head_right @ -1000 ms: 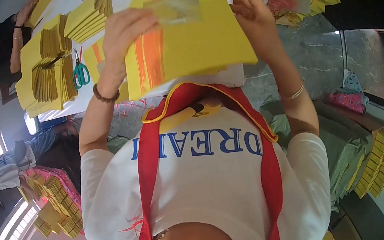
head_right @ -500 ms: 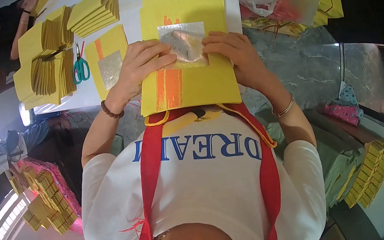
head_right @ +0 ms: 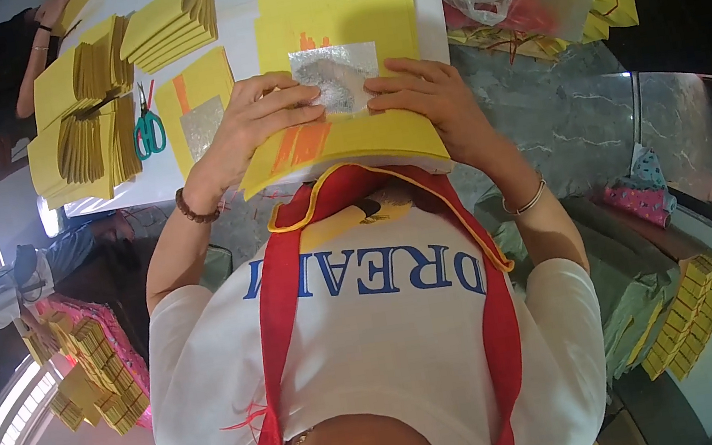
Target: Folding and stacking yellow sheets of paper with silver foil centers.
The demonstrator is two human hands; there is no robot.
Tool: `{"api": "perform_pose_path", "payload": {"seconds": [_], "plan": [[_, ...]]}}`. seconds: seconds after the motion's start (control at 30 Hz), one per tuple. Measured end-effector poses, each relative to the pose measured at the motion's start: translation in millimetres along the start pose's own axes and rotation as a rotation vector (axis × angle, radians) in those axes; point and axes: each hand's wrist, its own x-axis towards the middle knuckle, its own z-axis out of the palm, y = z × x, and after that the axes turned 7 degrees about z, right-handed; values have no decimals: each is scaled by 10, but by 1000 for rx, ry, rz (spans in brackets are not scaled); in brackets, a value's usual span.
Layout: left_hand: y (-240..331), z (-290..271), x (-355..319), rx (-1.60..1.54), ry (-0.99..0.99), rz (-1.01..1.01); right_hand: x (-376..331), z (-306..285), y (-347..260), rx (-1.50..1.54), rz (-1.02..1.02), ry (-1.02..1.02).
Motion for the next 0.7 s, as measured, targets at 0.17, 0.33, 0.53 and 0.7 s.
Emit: {"api": "perform_pose_path", "payload": {"seconds": [0.17, 0.33, 0.53, 0.7], "plan": [[-22, 25, 29, -123, 44, -119, 7, 58, 53, 165, 75, 21], [17, 41, 78, -439, 144, -567, 60, 66, -117, 776, 572, 34], [43, 9, 166, -932, 331, -727, 124, 117, -46, 835, 597, 72], [24, -79, 111, -944, 159, -564, 83, 63, 54, 1028, 567, -15]]}}
